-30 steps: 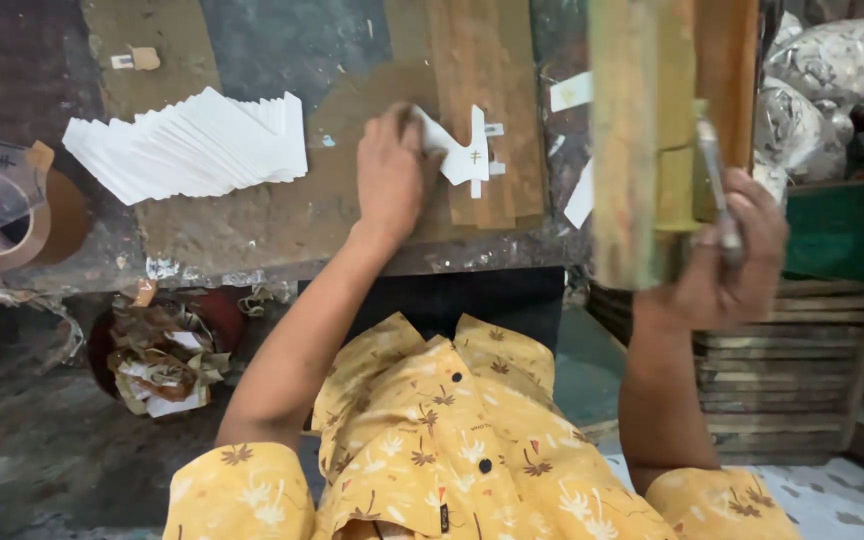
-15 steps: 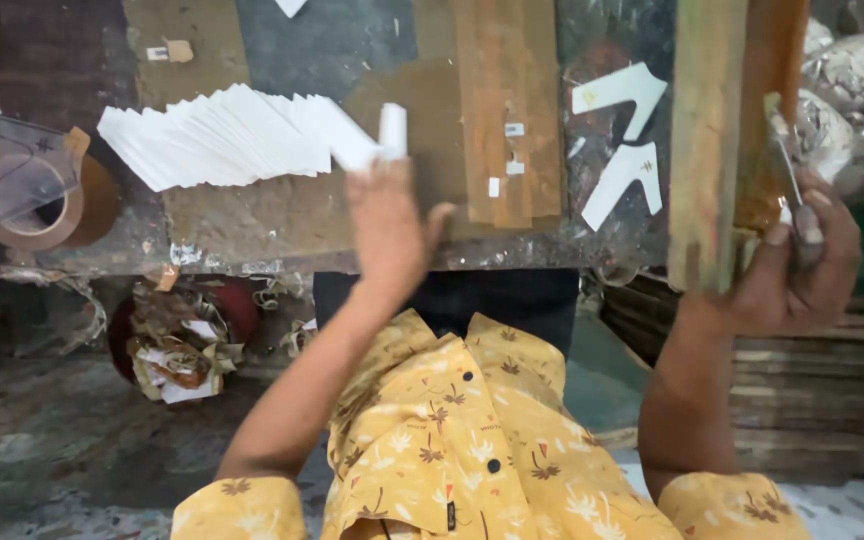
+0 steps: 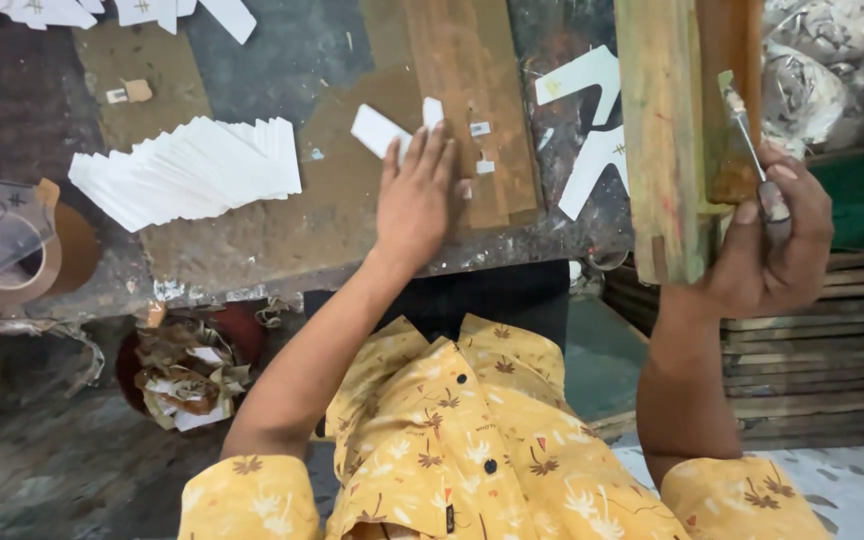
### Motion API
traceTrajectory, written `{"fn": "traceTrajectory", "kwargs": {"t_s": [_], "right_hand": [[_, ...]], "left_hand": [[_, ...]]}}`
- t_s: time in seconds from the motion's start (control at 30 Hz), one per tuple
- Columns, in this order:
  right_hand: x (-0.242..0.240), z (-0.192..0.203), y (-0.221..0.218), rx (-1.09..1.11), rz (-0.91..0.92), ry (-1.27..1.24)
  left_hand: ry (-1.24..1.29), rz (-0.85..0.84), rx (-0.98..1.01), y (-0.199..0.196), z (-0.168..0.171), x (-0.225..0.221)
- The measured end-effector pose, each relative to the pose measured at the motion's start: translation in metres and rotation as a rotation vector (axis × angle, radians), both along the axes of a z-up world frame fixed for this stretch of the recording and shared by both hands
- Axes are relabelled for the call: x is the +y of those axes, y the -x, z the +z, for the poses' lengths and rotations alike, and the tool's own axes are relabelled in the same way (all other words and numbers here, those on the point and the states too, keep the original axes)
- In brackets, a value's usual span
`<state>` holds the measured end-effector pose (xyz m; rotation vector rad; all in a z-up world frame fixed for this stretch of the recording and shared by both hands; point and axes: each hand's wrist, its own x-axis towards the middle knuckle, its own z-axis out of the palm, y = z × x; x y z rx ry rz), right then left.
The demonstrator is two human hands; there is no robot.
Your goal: Screen printing designs onto small paper cutouts at a workbench.
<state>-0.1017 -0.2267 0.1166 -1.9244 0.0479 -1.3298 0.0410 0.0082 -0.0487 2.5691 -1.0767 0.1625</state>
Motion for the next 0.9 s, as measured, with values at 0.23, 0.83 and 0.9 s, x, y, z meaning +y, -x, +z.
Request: {"fn": "traceTrajectory", "kwargs": {"t_s": [0.23, 0.83, 0.9], "right_hand": [[-0.001, 0.008, -0.002, 0.016, -0.027, 0.081], [-0.006, 0.005, 0.004, 0.006, -0.025, 0.049], [-0.009, -0.001, 0.007, 0.063, -0.063, 0.104]], "left_hand": [[0.233, 0.157, -0.054, -0.037, 0.023, 0.066], [-0.003, 0.006, 0.177, 0.020, 0.039, 0.002], [-0.014, -0.028, 0.115, 0.011, 0.043, 0.000]]}}
